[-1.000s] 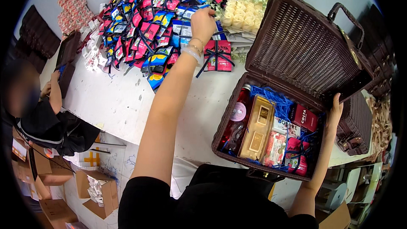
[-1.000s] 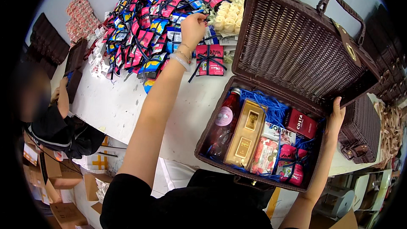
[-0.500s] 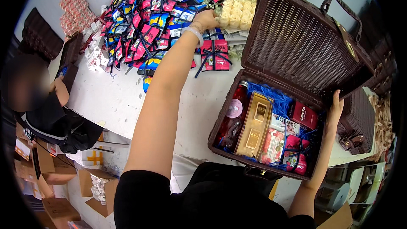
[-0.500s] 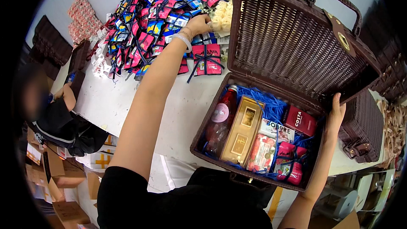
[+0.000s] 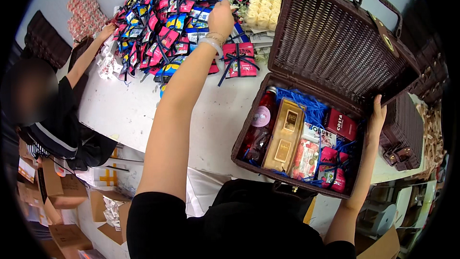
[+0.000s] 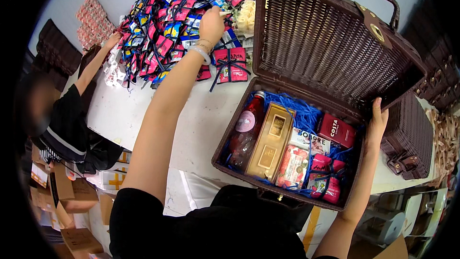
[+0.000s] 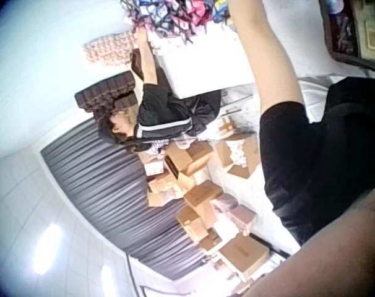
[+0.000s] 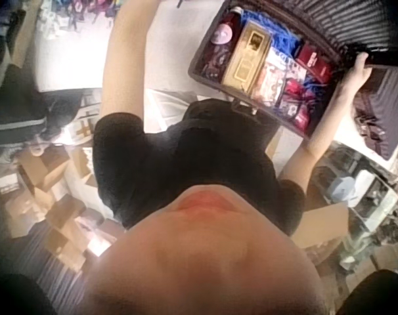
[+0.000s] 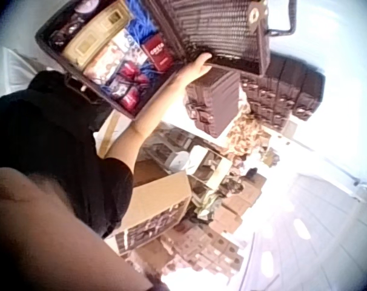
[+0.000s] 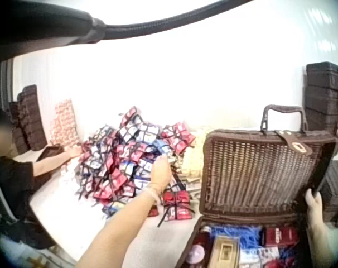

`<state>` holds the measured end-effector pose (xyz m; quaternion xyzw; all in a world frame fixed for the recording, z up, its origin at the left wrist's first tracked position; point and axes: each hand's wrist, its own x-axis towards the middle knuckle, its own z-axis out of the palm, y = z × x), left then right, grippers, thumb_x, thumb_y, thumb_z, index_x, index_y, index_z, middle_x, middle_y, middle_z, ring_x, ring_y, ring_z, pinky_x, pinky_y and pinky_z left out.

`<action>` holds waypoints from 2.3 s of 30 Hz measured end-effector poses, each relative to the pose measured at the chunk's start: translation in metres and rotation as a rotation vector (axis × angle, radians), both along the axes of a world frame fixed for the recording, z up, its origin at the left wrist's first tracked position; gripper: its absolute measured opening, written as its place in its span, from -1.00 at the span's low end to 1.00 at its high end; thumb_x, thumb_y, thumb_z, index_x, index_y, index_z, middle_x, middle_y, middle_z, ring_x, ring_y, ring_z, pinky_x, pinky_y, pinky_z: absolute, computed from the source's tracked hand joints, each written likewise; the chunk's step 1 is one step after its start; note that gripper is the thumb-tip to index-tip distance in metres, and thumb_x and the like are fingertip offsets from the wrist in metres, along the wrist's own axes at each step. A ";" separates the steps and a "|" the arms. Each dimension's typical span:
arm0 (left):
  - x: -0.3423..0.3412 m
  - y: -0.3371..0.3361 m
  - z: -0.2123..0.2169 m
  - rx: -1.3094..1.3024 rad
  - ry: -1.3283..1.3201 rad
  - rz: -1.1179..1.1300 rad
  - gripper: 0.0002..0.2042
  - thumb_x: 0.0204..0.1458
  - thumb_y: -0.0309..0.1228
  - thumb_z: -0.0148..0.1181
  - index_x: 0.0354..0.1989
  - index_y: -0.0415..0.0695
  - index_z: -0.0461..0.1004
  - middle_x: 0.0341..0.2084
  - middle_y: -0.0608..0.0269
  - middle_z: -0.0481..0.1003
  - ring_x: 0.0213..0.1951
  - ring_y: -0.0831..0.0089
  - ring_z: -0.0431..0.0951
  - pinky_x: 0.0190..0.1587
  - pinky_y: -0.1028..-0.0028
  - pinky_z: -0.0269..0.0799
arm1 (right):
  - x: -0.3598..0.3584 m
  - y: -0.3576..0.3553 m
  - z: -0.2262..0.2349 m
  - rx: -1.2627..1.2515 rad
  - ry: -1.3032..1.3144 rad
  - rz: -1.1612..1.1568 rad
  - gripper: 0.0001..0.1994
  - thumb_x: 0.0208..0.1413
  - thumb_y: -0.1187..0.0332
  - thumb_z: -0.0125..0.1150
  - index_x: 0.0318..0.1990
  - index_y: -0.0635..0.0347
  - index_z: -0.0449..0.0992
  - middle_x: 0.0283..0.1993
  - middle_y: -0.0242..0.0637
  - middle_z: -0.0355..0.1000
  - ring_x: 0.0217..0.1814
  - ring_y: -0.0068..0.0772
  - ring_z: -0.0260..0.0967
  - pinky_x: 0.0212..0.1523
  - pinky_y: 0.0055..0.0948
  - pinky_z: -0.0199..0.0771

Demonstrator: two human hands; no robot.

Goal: The person assembles gift baskets by placing small packaged items, artificial flowers, and a printed card into wicker suitcases. They arrange the contents, close the suitcases, and move them aside, repeating the process for multiple units.

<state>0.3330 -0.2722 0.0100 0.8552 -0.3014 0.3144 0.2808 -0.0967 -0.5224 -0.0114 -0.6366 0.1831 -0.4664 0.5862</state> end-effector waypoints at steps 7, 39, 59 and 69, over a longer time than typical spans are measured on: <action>-0.069 0.091 0.049 -1.203 1.528 -1.051 -0.76 0.15 -0.55 -0.03 -0.02 -0.30 0.21 -0.16 -0.03 0.36 -0.14 0.19 0.48 -0.16 0.35 0.53 | 0.025 -0.002 0.013 -0.022 0.149 -0.049 -0.37 0.19 0.06 0.05 0.20 0.46 0.17 0.14 -0.25 0.25 0.13 -0.46 0.18 0.19 -0.52 0.05; -0.284 0.095 0.016 0.160 0.850 -0.670 -0.79 -0.03 -0.46 0.18 -0.25 -0.32 0.44 -0.34 0.15 0.50 -0.26 0.53 0.48 -0.21 0.54 0.41 | 0.095 0.176 0.072 -0.552 0.660 0.777 -0.93 -0.04 0.52 0.19 -0.43 0.34 0.46 -0.55 -0.34 0.41 -0.58 -0.64 0.35 -0.57 -0.62 0.36; -0.280 0.114 0.019 0.278 0.473 -0.729 -0.71 -0.12 -0.51 0.16 -0.18 -0.36 0.45 -0.37 0.03 0.55 -0.30 0.37 0.59 -0.26 0.45 0.50 | 0.022 0.194 0.049 -0.964 0.676 0.511 -0.76 -0.16 0.53 0.22 -0.25 0.31 0.46 -0.28 -0.12 0.41 -0.35 -0.15 0.42 -0.36 -0.35 0.42; -0.285 0.105 0.025 -0.090 1.342 -0.687 -0.73 0.04 -0.52 0.03 -0.12 -0.44 0.42 -0.29 0.02 0.51 -0.27 0.32 0.59 -0.28 0.43 0.60 | 0.015 0.214 0.084 -1.113 0.334 0.432 -0.82 -0.14 0.56 0.11 -0.31 0.35 0.45 -0.36 -0.07 0.39 -0.33 -0.01 0.41 -0.34 -0.20 0.43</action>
